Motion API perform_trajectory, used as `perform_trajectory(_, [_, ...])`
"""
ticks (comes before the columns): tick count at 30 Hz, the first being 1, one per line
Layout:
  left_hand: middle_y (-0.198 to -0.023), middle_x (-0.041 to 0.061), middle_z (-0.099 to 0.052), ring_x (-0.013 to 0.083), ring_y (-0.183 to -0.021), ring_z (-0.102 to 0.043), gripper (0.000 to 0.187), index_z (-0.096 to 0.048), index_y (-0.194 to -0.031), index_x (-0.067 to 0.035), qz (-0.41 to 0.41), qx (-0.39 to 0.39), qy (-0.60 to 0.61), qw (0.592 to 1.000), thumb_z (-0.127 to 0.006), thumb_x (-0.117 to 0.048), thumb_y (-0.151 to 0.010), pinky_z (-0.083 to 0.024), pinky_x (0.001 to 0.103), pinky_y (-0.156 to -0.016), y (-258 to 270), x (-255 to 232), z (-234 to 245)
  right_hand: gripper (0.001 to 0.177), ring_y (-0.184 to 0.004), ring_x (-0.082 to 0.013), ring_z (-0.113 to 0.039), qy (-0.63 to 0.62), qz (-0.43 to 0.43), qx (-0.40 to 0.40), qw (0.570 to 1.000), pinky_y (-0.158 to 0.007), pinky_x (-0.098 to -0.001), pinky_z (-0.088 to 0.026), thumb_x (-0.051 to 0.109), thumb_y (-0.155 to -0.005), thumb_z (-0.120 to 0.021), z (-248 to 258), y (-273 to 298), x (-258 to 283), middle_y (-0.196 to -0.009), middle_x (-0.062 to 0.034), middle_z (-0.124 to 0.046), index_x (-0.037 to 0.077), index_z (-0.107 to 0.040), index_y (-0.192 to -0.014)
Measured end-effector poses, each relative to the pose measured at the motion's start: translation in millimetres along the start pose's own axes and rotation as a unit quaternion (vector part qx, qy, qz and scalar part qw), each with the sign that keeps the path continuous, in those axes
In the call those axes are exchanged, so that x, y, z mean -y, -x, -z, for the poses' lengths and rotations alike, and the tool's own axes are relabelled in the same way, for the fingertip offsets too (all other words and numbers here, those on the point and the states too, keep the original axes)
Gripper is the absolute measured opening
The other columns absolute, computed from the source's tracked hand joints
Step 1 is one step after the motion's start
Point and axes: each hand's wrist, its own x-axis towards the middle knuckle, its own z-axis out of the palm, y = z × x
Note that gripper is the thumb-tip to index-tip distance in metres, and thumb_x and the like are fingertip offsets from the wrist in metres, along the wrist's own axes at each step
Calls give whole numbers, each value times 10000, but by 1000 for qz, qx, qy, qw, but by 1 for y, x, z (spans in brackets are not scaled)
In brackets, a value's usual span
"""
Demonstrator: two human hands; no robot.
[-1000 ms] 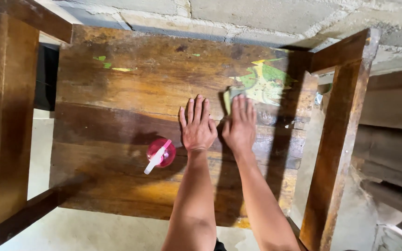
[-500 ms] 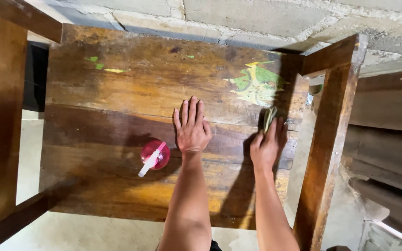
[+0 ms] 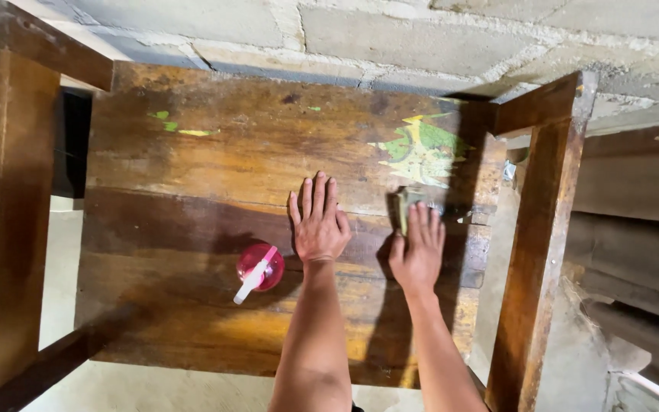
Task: Sanding the surface of a wooden table using sandpaper.
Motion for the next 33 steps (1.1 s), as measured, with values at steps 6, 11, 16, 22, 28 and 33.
perform_trajectory(6, [-1652, 35, -371, 268, -1540, -293, 616, -499, -1519, -151, 5, 8, -2, 1000, -515, -273, -915, -133, 558, -1256, 0, 2, -5, 601, -1547, -407, -298, -24, -72, -6, 997, -1245, -553, -225, 222, -999, -508, -8, -45, 15, -1647, -210, -393, -2, -442, -1552])
perform_trajectory(11, [-1650, 43, -366, 274, -1539, -286, 622, -488, -1523, -144, 4, 13, -3, 1000, -509, -289, -918, -126, 560, -1254, -1, 2, -2, 600, -1539, -411, -303, -14, 2, -12, 1000, -1269, -544, -207, 239, -1027, -519, -25, -67, 45, -1641, -214, -395, -15, -434, -1564])
perform_trajectory(16, [-1650, 42, -377, 272, -1547, -293, 624, -490, -1528, -145, 3, 13, -2, 1000, -507, -289, -921, -130, 557, -1265, -1, 0, 1, 551, -1508, -398, -369, -72, 88, 48, 992, -1251, -521, -244, 247, -996, -556, -6, -51, 53, -1591, -189, -461, 23, -516, -1498])
perform_trajectory(22, [-1642, 45, -387, 277, -1532, -296, 625, -493, -1520, -149, 3, 13, 5, 1000, -513, -294, -912, -134, 565, -1252, -2, 1, 0, 572, -1511, -385, -382, -65, 67, 34, 995, -1247, -536, -250, 201, -952, -570, -7, -42, 38, -1589, -162, -483, 44, -537, -1501])
perform_trajectory(28, [-1649, 38, -365, 275, -1538, -283, 628, -482, -1525, -155, 4, 24, -7, 1000, -512, -300, -914, -125, 566, -1252, -2, 2, -2, 567, -1545, -386, -302, -66, -60, -16, 996, -1259, -530, -194, 227, -983, -550, -22, -62, 54, -1617, -172, -435, 31, -508, -1513])
perform_trajectory(33, [-1657, 38, -344, 273, -1546, -263, 603, -466, -1541, -157, -3, 21, -2, 1000, -496, -306, -957, -103, 559, -1256, -1, 4, -4, 561, -1565, -390, -261, -176, -16, 30, 984, -1265, -526, -150, 262, -1046, -455, -22, -65, 71, -1659, -213, -360, 52, -460, -1565])
